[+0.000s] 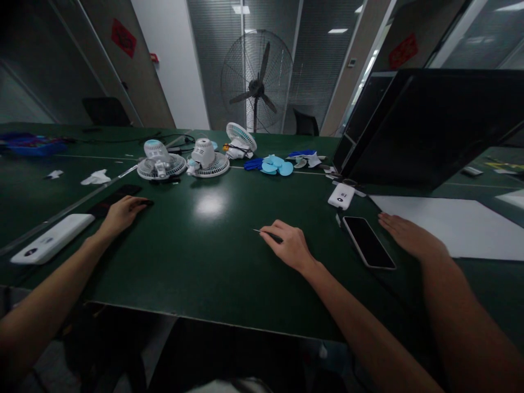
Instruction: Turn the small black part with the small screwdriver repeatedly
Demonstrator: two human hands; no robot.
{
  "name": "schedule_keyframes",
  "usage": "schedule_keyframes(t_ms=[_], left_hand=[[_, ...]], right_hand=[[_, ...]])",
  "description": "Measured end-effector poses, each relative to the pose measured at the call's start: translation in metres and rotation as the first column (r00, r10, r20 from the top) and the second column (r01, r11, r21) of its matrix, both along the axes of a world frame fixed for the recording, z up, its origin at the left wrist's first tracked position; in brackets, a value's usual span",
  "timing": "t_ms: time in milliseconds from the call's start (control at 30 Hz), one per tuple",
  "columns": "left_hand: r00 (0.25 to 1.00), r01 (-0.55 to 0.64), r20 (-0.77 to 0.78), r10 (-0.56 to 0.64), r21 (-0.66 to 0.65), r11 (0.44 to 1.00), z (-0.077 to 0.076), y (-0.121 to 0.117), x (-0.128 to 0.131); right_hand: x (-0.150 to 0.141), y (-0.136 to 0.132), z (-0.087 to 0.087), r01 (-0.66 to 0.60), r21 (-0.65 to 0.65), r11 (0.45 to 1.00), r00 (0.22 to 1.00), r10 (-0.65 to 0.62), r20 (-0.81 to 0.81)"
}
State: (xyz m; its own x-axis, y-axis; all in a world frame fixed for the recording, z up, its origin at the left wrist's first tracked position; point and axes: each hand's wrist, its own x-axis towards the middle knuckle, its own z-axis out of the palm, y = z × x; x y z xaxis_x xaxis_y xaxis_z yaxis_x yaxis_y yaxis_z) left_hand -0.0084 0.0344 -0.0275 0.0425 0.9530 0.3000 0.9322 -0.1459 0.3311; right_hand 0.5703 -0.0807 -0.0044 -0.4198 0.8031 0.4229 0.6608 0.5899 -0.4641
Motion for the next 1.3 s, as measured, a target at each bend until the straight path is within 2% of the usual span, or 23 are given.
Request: schedule_keyframes(t_ms=[133,300,467,567,700,833,1133,1300], left_hand=[[0.997,-0.072,0.039,0.072,-0.014,0.997,0.0,-0.005,-0.004],[0.982,-0.176,0.045,0.182,-0.104,0.979,0.003,-0.017,-0.016],[0.984,-0.179,-0.022,0.178,-0.055,0.982,0.006,-0.027,-0.019],[0.989,-0.141,-0.056,0.14,-0.029,0.99,0.008,-0.028,-0.014],[0.98,-0.2,-0.029,0.198,-0.083,0.976,0.011,-0.028,-0.013],[0.97,-0.236,-0.081,0.228,-0.109,0.965,0.013,-0.028,-0.016],[0.972,-0.219,-0.105,0.209,-0.094,0.971,0.017,-0.035,-0.004],[0.976,-0.164,-0.15,0.156,-0.039,0.986,0.018,-0.037,0.006]], right_hand=[[0.002,0.001,0.0,0.005,-0.002,1.0,1.0,-0.005,-0.001],[0.002,0.001,0.001,0.004,-0.002,1.0,1.0,-0.004,-0.004],[0.001,-0.001,0.003,-0.003,0.008,1.0,1.0,0.003,0.005],[0.0,-0.002,0.004,0.0,0.013,1.0,1.0,0.0,0.003],[0.0,-0.001,0.003,-0.002,0.014,1.0,1.0,0.002,0.009],[0.001,0.0,0.002,0.001,0.009,1.0,1.0,-0.001,0.026],[-0.002,-0.002,0.004,0.003,0.015,1.0,0.999,-0.003,0.034],[-0.001,-0.003,0.004,0.007,0.011,1.0,0.999,-0.007,0.039]])
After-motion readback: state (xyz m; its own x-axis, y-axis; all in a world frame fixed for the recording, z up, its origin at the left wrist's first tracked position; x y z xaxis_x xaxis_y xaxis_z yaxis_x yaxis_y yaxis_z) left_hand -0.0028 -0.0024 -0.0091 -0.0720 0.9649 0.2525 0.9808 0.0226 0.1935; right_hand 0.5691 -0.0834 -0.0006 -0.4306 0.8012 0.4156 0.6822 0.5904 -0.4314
